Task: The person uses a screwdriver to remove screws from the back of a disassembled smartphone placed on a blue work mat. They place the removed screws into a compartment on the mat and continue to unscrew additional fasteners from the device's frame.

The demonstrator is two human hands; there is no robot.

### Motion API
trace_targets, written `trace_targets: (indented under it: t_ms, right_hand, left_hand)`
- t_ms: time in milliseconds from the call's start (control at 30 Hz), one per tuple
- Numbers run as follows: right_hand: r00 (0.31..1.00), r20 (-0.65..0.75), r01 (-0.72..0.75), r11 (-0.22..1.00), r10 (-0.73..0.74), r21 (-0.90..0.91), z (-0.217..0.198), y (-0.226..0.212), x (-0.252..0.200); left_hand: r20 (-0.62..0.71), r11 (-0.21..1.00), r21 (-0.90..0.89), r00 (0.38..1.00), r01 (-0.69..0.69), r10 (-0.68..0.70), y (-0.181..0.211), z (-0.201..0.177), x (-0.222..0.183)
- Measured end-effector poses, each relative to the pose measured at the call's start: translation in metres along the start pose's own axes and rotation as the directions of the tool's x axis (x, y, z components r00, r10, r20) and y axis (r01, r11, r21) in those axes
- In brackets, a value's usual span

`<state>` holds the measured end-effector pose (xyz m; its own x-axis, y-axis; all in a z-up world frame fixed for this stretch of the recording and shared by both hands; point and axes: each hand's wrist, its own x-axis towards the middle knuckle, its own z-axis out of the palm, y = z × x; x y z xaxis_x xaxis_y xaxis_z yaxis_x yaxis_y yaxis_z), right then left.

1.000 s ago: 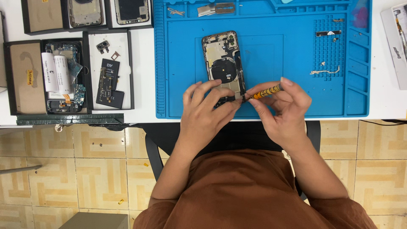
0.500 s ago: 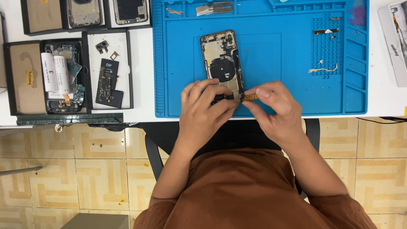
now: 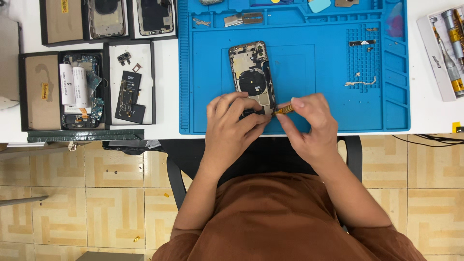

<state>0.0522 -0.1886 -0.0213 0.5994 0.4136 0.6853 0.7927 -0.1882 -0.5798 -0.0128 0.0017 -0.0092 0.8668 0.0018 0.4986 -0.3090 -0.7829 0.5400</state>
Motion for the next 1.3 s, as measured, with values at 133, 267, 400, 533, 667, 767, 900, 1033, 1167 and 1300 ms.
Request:
trace_targets:
  t_ms: [133, 267, 400, 533, 667, 767, 900, 1033, 1167, 1300]
  right_hand:
    - [0.999, 0.000, 0.054, 0.997, -0.054, -0.056, -0.005, -0.004, 0.007]
    - [0.999, 0.048, 0.006, 1.000, -0.007, 0.009, -0.003, 0.000, 0.002]
    - [0.997, 0.035, 0.073, 0.997, -0.072, -0.005, -0.003, -0.014, 0.019]
    - [0.999, 0.025, 0.047, 0.999, -0.048, 0.027, 0.002, -0.001, 0.006]
    - [0.998, 0.018, 0.064, 0.998, -0.064, 0.012, 0.001, -0.004, 0.014]
    - [0.999, 0.034, 0.042, 0.999, -0.042, -0.003, 0.005, 0.003, 0.005]
    - [0.997, 0.011, 0.074, 0.996, -0.074, -0.056, 0.012, 0.006, -0.001]
    - [0.998, -0.050, 0.041, 0.999, -0.043, -0.032, 0.016, 0.009, -0.001]
    - [0.998, -0.048, 0.036, 0.997, -0.039, -0.063, 0.020, 0.013, -0.008]
    - [0.999, -0.050, 0.005, 0.999, -0.007, -0.043, 0.022, 0.012, -0.005]
  left_hand:
    - [-0.008, 1.000, -0.009, 1.000, -0.005, 0.005, 0.000, -0.001, 0.001]
    - [-0.029, 0.993, -0.115, 0.999, 0.022, -0.026, -0.003, -0.006, -0.001]
    - [-0.182, 0.905, -0.416, 0.967, 0.091, -0.181, -0.018, -0.018, -0.004]
    - [-0.209, 0.877, -0.458, 0.941, 0.146, -0.266, -0.014, -0.021, -0.002]
    - [-0.186, 0.908, -0.395, 0.956, 0.139, -0.228, -0.007, -0.024, 0.004]
    - [-0.178, 0.920, -0.374, 0.964, 0.118, -0.196, -0.009, -0.025, 0.004]
    - [-0.188, 0.937, -0.329, 0.965, 0.116, -0.185, -0.009, -0.021, 0.004]
    - [-0.167, 0.928, -0.342, 0.963, 0.146, -0.213, -0.009, -0.020, 0.002]
    - [-0.160, 0.918, -0.352, 0.954, 0.183, -0.252, -0.008, -0.020, 0.001]
    - [-0.154, 0.908, -0.361, 0.947, 0.212, -0.283, -0.003, -0.021, 0.003]
